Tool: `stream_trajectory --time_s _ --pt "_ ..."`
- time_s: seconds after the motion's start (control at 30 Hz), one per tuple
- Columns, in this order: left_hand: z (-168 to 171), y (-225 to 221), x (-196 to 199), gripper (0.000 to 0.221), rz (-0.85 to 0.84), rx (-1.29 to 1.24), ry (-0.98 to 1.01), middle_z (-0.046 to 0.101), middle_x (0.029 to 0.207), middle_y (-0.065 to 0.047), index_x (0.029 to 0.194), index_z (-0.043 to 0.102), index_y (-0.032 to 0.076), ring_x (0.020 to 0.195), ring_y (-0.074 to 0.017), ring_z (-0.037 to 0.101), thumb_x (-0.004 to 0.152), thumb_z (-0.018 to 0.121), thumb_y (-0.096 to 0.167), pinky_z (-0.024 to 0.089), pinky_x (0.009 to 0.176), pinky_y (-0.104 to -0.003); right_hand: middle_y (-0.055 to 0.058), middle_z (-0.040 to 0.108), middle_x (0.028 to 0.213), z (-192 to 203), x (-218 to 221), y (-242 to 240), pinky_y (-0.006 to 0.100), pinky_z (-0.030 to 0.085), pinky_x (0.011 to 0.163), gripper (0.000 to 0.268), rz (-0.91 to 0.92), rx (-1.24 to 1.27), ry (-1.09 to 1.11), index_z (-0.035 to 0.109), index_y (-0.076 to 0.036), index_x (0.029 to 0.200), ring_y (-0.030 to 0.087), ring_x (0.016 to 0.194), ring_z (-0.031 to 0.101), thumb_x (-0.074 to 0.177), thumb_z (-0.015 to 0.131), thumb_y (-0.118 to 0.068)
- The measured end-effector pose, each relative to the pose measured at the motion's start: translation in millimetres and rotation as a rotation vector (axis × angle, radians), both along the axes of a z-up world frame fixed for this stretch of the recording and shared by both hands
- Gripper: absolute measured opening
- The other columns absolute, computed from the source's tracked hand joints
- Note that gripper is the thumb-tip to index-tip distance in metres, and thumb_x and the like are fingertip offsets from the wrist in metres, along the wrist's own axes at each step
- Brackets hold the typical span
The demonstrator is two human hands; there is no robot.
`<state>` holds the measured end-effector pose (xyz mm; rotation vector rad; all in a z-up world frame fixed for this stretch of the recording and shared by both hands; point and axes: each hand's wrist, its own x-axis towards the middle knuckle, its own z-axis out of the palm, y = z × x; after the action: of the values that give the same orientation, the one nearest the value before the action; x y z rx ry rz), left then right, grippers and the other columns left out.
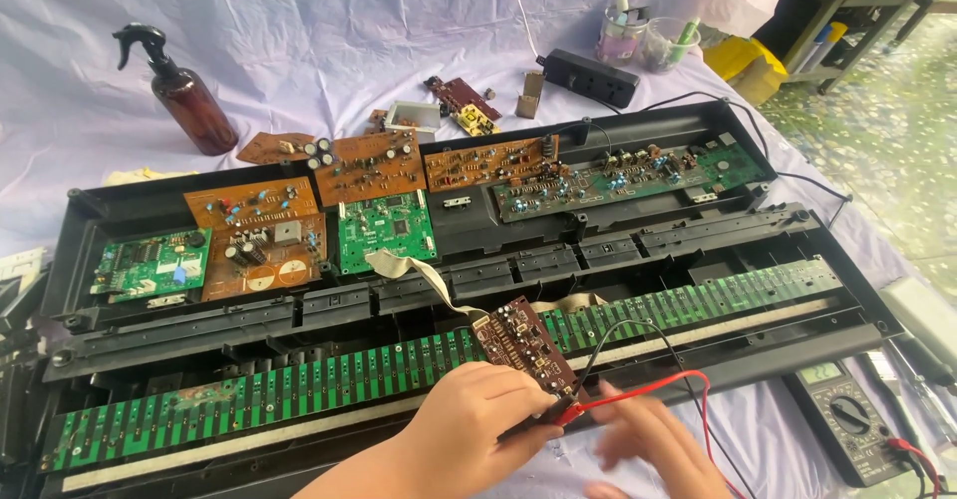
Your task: Testing electronic components on a disassembled keyboard circuit board using a multimeter
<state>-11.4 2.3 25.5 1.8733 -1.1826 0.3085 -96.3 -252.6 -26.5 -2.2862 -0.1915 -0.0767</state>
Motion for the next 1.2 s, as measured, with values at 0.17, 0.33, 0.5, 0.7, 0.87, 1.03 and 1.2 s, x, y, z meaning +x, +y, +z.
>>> stream_trajectory --time_s 0.17,0.33,0.5,0.7,0.87,1.03,1.2 --pt "-8.4 1.7 2.5 0.018 0.023 0.019 0.015 0.06 0.081 -0.007 0.088 0.06 0.006 0.067 -0.028 0.057 0.102 0.062 0.017 0.045 0.063 -0.037 0.009 0.07 0.111 47.4 62.7 43.1 0.031 0.059 0.092 0.017 0.299 0.045 -0.373 0.072 -0.005 0.106 0.021 0.102 0.073 0.093 0.071 -0.015" --pt "-9.6 1.4 6.6 0.012 0.16 0.004 0.492 0.073 0.087 -0.003 0.097 0.073 0.01 0.077 -0.0195 0.068 0.096 0.071 0.021 0.055 0.07 -0.031 0.001 0.079 0.092 90.0 93.5 32.1 0.029 0.062 0.073 0.008 0.43 0.104 -0.148 0.074 -0.008 0.092 0.016 0.082 0.077 0.092 0.072 -0.016" --pt "-2.3 4.4 10.7 0.022 0.218 -0.075 0.629 0.083 0.103 0.002 0.117 0.07 0.015 0.091 -0.0149 0.08 0.095 0.067 0.018 0.062 0.083 -0.03 0.013 0.074 0.087 41.1 106.9 15.1 0.035 0.064 0.074 0.014 0.268 0.609 -0.171 0.068 0.0 0.094 0.024 0.082 0.073 0.098 0.061 -0.012" --pt "-9.5 5.0 13.6 0.03 0.289 0.021 0.718 0.083 0.118 0.002 0.127 0.066 0.019 0.112 -0.0171 0.08 0.098 0.06 0.025 0.065 0.075 -0.03 0.008 0.076 0.084 30.4 109.0 13.6 0.032 0.063 0.072 0.021 0.31 0.436 -0.312 0.068 -0.005 0.103 0.02 0.077 0.075 0.102 0.055 -0.022" --pt "-11.7 4.9 13.8 0.026 0.249 0.132 0.71 0.078 0.103 0.007 0.122 0.066 0.022 0.086 -0.0176 0.071 0.102 0.05 0.028 0.053 0.076 -0.032 0.011 0.077 0.088 29.7 109.4 19.3 0.031 0.066 0.071 0.027 0.343 0.438 -0.221 0.068 0.0 0.105 0.02 0.078 0.076 0.103 0.052 -0.021" --pt "-25.4 4.6 9.5 0.029 0.265 0.097 0.558 0.076 0.109 -0.002 0.127 0.06 0.014 0.091 -0.0233 0.071 0.103 0.049 0.026 0.054 0.078 -0.038 0.008 0.078 0.095 39.6 103.3 25.1 0.035 0.058 0.082 0.035 0.349 0.356 -0.123 0.079 -0.002 0.1 0.023 0.093 0.072 0.102 0.054 -0.027" --pt "-18.5 6.7 7.5 0.021 0.254 0.054 0.604 0.07 0.087 -0.003 0.121 0.057 0.014 0.074 -0.0203 0.065 0.104 0.048 0.023 0.051 0.068 -0.034 0.007 0.084 0.1 39.6 84.7 30.8 0.032 0.06 0.093 0.027 0.118 0.379 -0.01 0.082 -0.003 0.098 0.019 0.102 0.078 0.098 0.059 -0.017"
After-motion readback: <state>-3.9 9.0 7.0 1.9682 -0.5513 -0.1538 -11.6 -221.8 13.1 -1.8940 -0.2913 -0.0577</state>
